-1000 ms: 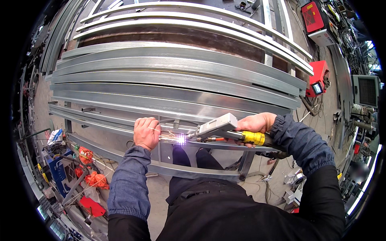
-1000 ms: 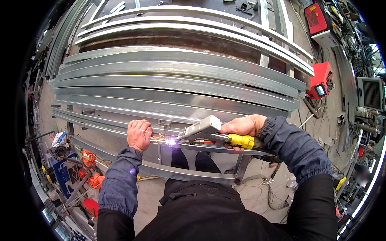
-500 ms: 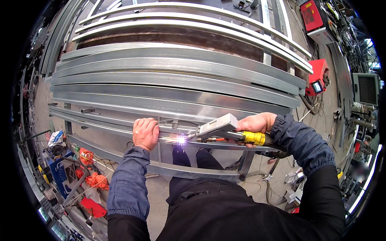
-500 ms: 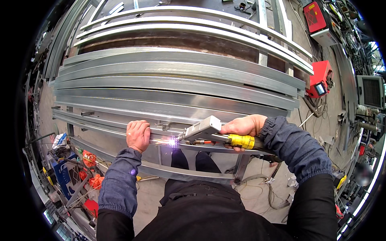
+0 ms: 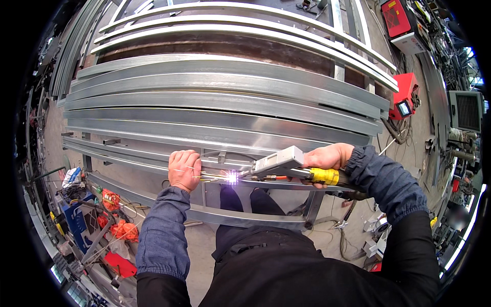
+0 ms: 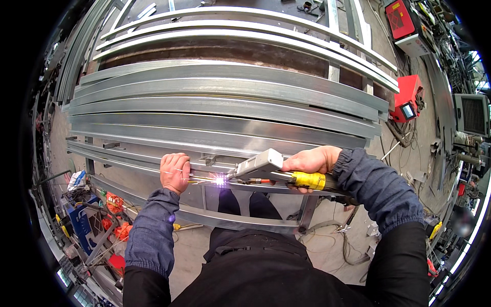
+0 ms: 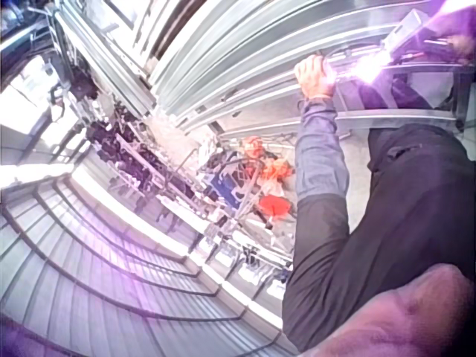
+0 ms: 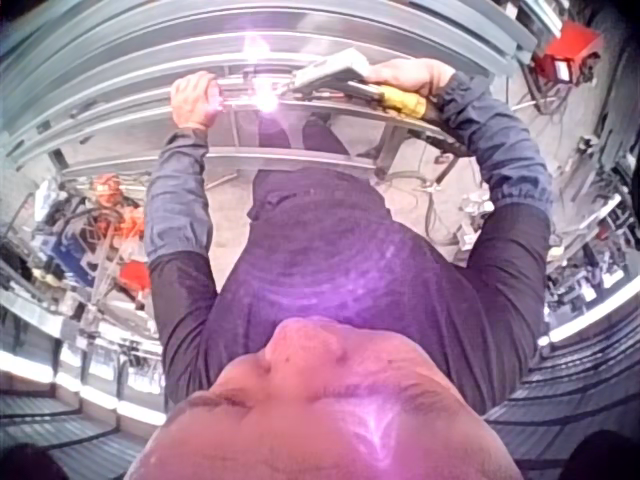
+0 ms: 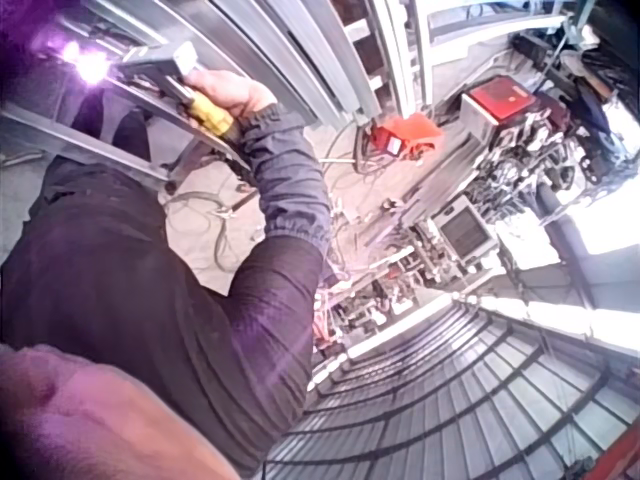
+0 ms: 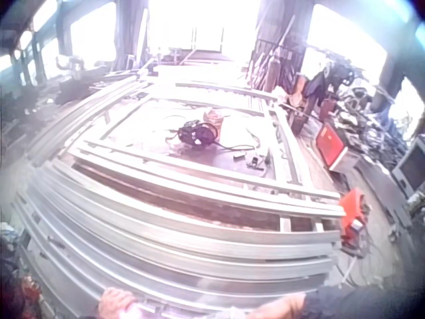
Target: The person welds multiple aluminum frame sections using a handheld welding torch. They position the torch at various joints, create welds with visible sparks, and reposition the frame pieces between welds. The person occasionally adjusts the frame and moves around the workspace.
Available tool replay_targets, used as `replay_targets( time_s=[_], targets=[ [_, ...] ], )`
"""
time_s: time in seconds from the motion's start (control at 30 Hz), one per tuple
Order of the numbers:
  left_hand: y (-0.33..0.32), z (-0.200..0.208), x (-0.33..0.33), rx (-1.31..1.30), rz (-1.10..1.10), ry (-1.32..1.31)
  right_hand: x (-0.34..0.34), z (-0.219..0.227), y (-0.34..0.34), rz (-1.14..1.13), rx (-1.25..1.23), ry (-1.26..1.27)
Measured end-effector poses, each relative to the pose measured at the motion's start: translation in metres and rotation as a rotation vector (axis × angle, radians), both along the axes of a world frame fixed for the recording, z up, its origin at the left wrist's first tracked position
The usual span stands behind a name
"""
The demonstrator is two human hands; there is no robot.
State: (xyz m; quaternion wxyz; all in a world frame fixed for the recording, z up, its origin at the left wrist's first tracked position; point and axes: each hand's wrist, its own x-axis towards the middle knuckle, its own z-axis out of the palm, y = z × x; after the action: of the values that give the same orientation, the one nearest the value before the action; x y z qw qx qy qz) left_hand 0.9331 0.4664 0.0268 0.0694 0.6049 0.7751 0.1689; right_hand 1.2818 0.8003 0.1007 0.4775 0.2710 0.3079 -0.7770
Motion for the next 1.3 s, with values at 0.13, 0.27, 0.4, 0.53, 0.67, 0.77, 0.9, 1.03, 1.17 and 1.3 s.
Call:
replay_targets(
  time_s=[0.13, 0.27, 0.4, 0.53, 0.67, 0.77, 0.9, 1.03, 1.17, 1.3],
  targets=[
    [0.002, 0.002, 0.000, 0.021, -0.001, 0.003, -0.002, 0.006, -0.001, -0.003, 0.000, 0.011],
    [0.001, 0.001, 0.000, 0.021, 0.001, 0.002, 0.001, 0.007, -0.001, 0.013, -0.007, 0.029],
    [0.001, -0.001, -0.001, 0.014, 0.004, 0.001, 0.000, 0.011, -0.001, 0.005, -0.012, 0.035],
    [0.000, -0.002, 0.000, 0.004, 0.013, 0.010, 0.001, 0.013, 0.000, 0.039, 0.010, 0.064],
    [0.000, 0.000, -0.001, 0.000, 0.003, 0.006, 0.007, 0.023, -0.001, 0.022, 0.044, 0.031],
    [0.001, 0.000, 0.000, 0.008, 0.003, -0.001, 0.014, 0.026, 0.004, -0.003, 0.040, 0.033],
    [-0.001, -0.003, 0.000, 0.001, 0.007, 0.006, 0.005, 0.033, 0.003, -0.057, 0.012, 0.088],
    [-0.001, -0.006, 0.000, -0.013, 0.007, 0.008, -0.004, 0.022, 0.000, -0.021, 0.009, 0.122],
    [0.001, -0.005, 0.000, -0.007, 0.002, 0.004, -0.010, 0.015, -0.005, 0.004, 0.000, 0.139],
    [0.002, -0.002, 0.001, -0.007, 0.001, 0.008, -0.012, 0.011, -0.006, 0.035, 0.008, 0.100]
  ],
)
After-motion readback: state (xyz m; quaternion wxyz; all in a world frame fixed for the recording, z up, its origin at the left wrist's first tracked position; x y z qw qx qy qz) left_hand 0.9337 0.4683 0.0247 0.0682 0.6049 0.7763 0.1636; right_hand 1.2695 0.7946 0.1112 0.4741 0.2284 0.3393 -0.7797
